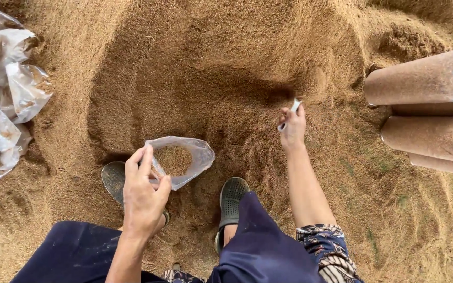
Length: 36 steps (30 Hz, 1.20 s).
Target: Scooping granular material from a large pile into small plastic bags using a plastic spoon.
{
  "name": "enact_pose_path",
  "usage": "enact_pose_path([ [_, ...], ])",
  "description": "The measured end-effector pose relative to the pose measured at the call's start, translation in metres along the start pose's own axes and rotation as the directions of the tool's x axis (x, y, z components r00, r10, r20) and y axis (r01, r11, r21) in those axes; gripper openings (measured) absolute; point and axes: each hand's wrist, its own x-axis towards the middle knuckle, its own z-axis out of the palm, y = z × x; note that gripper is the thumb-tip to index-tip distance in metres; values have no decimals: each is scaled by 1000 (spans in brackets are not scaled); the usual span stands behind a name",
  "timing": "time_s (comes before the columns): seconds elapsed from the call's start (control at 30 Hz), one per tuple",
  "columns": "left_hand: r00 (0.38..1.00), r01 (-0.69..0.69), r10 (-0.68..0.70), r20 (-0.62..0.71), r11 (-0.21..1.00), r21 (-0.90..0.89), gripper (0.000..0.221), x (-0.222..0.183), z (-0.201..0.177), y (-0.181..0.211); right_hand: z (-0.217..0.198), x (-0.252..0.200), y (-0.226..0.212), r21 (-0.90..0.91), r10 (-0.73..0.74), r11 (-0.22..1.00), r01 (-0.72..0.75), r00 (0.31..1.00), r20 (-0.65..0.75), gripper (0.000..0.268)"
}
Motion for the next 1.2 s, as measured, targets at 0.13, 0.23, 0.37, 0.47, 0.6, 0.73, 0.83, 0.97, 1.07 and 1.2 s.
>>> enact_pose_path([
  [0.13,1000,0,0,-2,1000,-15,76,-3,-3,3,34,-29,-18,-48,-54,997,67,972,227,65],
  [0.23,998,57,-56,16,994,-90,75,-4,-9,11,47,-56,-24,-164,-76,977,134,945,318,61],
  [0.37,996,90,-87,26,981,-174,72,-5,-12,17,63,-104,-28,-316,-43,920,230,863,503,62],
  [0.47,998,70,-67,18,981,-183,72,-4,-6,6,63,-136,-25,-403,44,874,272,781,623,61],
  [0.6,998,63,-62,10,982,-180,72,-5,-8,11,68,-177,-17,-488,133,803,343,695,707,62],
  [0.73,996,81,-74,47,984,-162,73,-2,-10,12,81,-209,-16,-459,38,452,765,497,867,63],
  [0.83,997,58,-52,62,992,-108,72,-1,-9,13,74,-195,1,-258,-143,-34,966,251,957,56],
  [0.97,996,85,-82,31,991,-104,72,-1,-9,12,73,-169,1,-251,-361,176,952,300,883,39],
  [1.07,998,65,-65,5,989,-130,74,-3,-7,12,46,-115,-2,-522,-392,464,716,694,604,58],
  [1.2,996,85,-84,13,984,-159,72,0,-6,7,-31,-18,-14,-530,-459,711,462,876,147,52],
])
